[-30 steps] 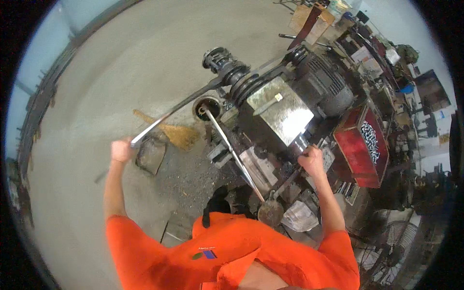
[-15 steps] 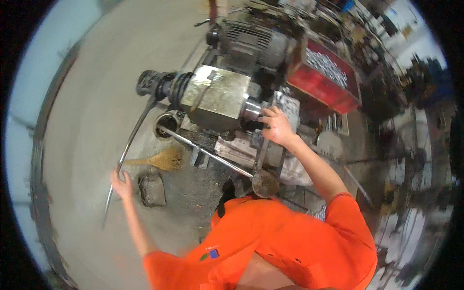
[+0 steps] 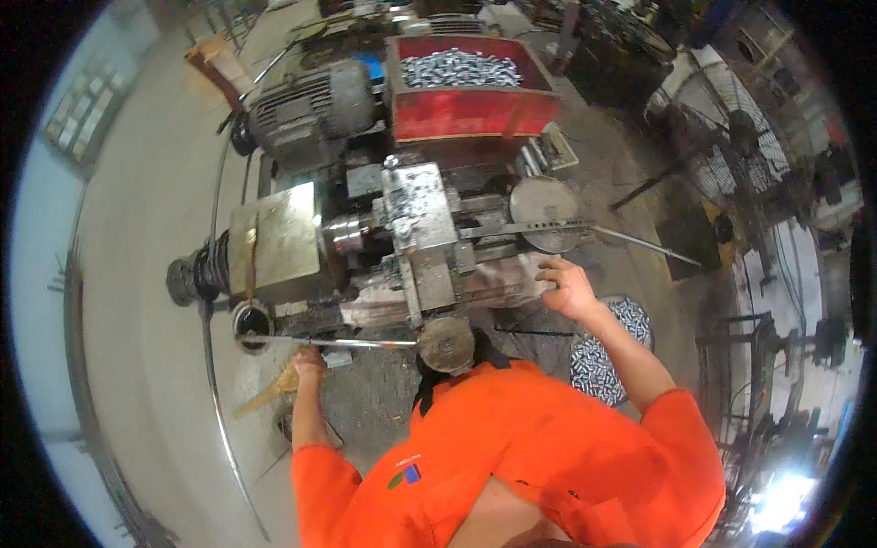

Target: The person repeatedly loads small metal pieces into a forming machine, uses a long metal rod to operate the machine, and collects the finished parts into a perforated metal basket. The cycle of loading, operating, and collecting is repeated continuously.

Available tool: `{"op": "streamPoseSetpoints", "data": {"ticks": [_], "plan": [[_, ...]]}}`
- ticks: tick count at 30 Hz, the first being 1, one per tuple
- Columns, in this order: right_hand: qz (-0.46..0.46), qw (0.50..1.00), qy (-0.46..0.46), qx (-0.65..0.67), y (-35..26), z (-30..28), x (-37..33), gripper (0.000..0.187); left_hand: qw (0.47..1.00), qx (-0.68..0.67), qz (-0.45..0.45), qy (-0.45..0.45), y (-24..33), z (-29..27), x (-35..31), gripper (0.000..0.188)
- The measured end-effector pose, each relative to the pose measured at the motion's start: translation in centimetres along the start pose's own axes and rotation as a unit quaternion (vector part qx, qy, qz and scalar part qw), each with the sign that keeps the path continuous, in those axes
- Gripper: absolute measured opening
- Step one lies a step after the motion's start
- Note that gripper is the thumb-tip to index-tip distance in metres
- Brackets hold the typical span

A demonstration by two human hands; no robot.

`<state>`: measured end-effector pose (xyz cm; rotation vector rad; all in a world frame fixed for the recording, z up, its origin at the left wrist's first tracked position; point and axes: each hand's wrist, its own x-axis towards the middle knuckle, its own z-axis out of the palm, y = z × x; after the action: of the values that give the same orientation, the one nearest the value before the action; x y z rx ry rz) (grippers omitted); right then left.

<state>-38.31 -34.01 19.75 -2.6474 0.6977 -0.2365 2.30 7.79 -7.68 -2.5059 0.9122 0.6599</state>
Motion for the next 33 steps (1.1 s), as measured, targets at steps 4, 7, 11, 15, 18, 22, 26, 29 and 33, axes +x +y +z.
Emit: {"op": "streamPoseSetpoints", "data": {"ticks": [4, 7, 11, 15, 18, 22, 26, 29, 33], "plan": [[0.138, 0.99, 0.015, 0.03, 6.9, -1.5, -1.9, 0.035, 0.983, -0.153, -0.086, 0.058, 1.3, -1.4, -2.7, 0.039], [0.173, 0.982, 0.07, -0.039, 13.1, -2.8, -2.1, 0.045, 0.952, -0.257, -0.137, 0.099, 0.2, -3.5, -6.2, 0.041], [0.301, 0.927, 0.0, -0.225, 26.7, -2.4, -5.2, 0.062, 0.806, -0.571, -0.126, 0.096, 0.3, -7.3, -8.6, 0.033], [0.353, 0.888, -0.062, -0.289, 31.7, -1.5, -5.0, 0.05, 0.676, -0.706, -0.153, 0.144, 1.0, -11.8, -13.0, 0.043], [0.339, 0.894, -0.042, -0.291, 32.8, -0.3, -5.0, 0.036, 0.648, -0.73, -0.166, 0.137, 1.9, -13.5, -13.3, 0.057], [0.374, 0.893, -0.006, -0.248, 31.8, 1.3, -7.7, 0.03, 0.616, -0.758, -0.165, 0.136, 2.2, -12.7, -10.9, 0.058], [0.352, 0.904, 0.013, -0.241, 27.0, 4.9, -14.6, 0.028, 0.564, -0.787, -0.203, 0.142, 5.3, -14.5, -9.4, 0.054], [0.341, 0.938, 0.064, -0.019, 20.2, 7.4, -16.5, 0.029, 0.567, -0.742, -0.255, 0.25, 4.7, -12.3, -7.0, 0.043], [0.375, 0.913, 0.112, 0.119, 16.6, 12.4, -18.1, 0.03, 0.542, -0.742, -0.252, 0.305, 6.5, -12.7, -5.4, 0.028]]}}
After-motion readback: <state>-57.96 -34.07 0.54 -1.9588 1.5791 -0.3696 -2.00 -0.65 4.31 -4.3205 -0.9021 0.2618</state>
